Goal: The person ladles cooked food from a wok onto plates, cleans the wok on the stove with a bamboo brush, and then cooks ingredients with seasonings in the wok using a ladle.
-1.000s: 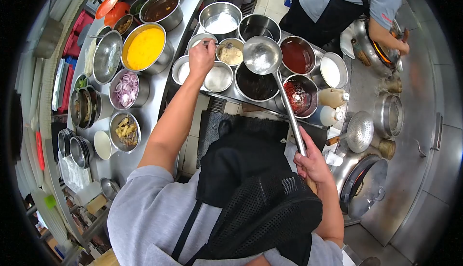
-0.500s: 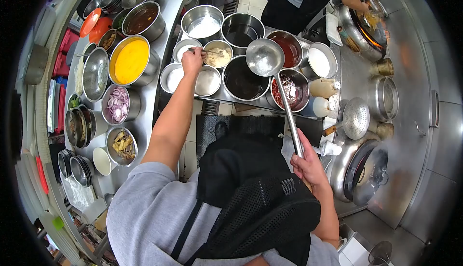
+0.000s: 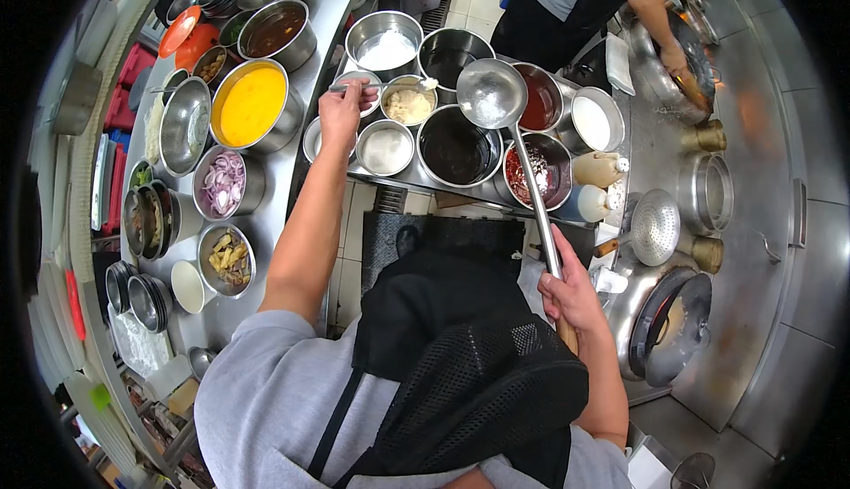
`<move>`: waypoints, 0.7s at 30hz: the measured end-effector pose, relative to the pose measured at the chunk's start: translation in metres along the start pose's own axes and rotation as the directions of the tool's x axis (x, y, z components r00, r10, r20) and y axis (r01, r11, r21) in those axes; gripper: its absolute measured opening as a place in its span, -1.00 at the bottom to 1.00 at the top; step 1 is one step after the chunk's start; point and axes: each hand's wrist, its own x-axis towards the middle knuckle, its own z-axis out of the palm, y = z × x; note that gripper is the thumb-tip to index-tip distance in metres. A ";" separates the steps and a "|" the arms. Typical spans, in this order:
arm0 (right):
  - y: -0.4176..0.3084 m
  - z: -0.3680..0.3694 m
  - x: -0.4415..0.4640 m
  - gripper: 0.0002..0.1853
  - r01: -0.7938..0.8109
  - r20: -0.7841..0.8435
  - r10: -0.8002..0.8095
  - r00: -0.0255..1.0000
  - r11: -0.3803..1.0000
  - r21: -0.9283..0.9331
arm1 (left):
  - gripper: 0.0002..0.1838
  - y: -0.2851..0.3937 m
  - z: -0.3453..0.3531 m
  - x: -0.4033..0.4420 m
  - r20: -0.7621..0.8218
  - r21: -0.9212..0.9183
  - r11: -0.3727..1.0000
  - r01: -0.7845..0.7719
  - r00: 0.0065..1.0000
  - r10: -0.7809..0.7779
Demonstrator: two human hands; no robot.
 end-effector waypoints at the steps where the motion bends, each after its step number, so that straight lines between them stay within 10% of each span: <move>1: -0.002 0.001 0.001 -0.13 -0.002 0.009 0.003 1.000 1.000 -0.023 | -0.71 0.015 0.002 -0.005 0.024 -0.067 0.997 -0.037 0.999 0.039; 4: 0.000 0.002 0.005 -0.13 -0.018 0.046 0.018 0.999 1.000 0.007 | -0.71 0.044 0.004 -0.018 0.037 0.422 0.844 -0.332 0.936 0.350; 10: 0.017 -0.002 -0.002 -0.11 -0.046 0.074 0.043 0.996 0.998 0.049 | -0.74 -0.001 -0.050 -0.001 -0.111 0.778 0.595 -0.202 0.888 0.446; 13: 0.017 -0.002 -0.010 -0.11 -0.079 0.034 0.082 0.996 0.992 -0.094 | -0.61 -0.038 -0.081 -0.003 -0.023 0.824 0.544 -0.159 0.949 0.313; 15: 0.013 -0.001 -0.015 -0.12 -0.095 0.002 0.097 0.995 0.979 -0.182 | -0.29 -0.037 -0.086 -0.029 -0.257 0.355 0.914 0.198 0.960 -0.108; 21: 0.013 -0.001 -0.016 -0.12 -0.046 -0.067 0.001 0.998 0.736 -0.676 | -0.20 -0.021 -0.100 -0.083 -0.250 0.433 0.867 0.247 0.957 -0.148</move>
